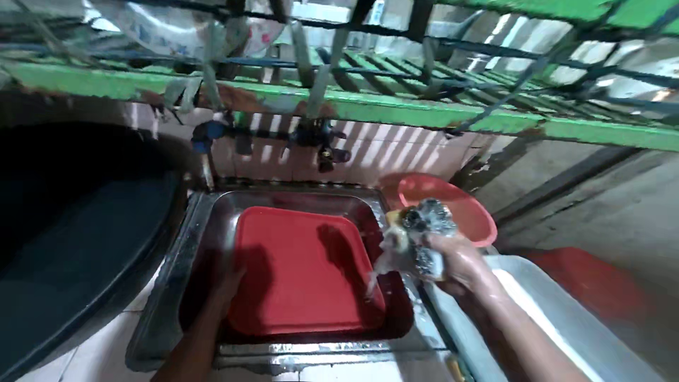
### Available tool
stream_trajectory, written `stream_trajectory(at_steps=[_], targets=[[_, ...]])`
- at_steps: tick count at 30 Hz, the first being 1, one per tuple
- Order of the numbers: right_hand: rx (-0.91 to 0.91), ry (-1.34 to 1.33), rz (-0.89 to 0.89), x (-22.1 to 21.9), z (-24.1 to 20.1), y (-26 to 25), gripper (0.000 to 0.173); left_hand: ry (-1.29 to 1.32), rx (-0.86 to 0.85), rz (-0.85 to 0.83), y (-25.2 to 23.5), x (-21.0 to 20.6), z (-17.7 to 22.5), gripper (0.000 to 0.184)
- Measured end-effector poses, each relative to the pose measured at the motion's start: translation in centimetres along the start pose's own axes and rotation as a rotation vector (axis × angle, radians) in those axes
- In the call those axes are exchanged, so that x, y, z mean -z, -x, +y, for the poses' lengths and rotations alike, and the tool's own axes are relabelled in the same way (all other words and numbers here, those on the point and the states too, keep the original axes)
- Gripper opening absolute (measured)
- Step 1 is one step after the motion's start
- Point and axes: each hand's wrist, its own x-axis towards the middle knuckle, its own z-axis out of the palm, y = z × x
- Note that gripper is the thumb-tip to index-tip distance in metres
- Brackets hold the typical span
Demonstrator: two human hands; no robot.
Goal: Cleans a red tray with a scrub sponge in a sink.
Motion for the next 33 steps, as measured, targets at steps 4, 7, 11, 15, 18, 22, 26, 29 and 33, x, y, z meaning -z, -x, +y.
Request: stream_trajectory(at_steps=[4,7,11,15,18,22,26,29,33], targets=[[-0.185,0.343,-0.02,-4.2,3.5,-2.4,0.043,0.11,0.044,-0.012,0.6,-0.3,-1.0,0.062],[-0.324,0.536,-0.02,-3.9,10.1,-5.1,0.05,0.208,0.057,-0.015,1.4,0.1,-0.9,0.059],[-0.299,0.793,-0.037,-4.9,19.9,-6.1,0.058,0.362,0.026,-0.011,2.5,0.1,-0.4,0.056],[0.132,1.078,-0.266,-17.0,20.3,0.3,0.062,0.405,0.024,0.037,2.6,0.1,0.1,0.053],[0.434,1.015,-0.575,-21.0,19.3,3.7,0.057,0.419,0.056,0.039,2.4,0.1,0.0,0.045],[0.427,1.129,-0.246,-12.4,22.9,-1.6,0.055,0.371,0.058,-0.02,2.2,0.2,-0.3,0.053],[-0.054,1.311,0.044,-8.6,22.8,-8.1,0.059,0.377,0.012,-0.03,1.5,0.0,-0.8,0.058],[0.177,1.19,-0.133,-17.8,20.0,-5.9,0.057,0.401,0.012,-0.038,1.7,0.1,-0.4,0.059],[0.57,1.088,-0.53,-25.2,19.0,-3.3,0.05,0.402,-0.027,-0.013,1.7,0.0,-0.4,0.056]])
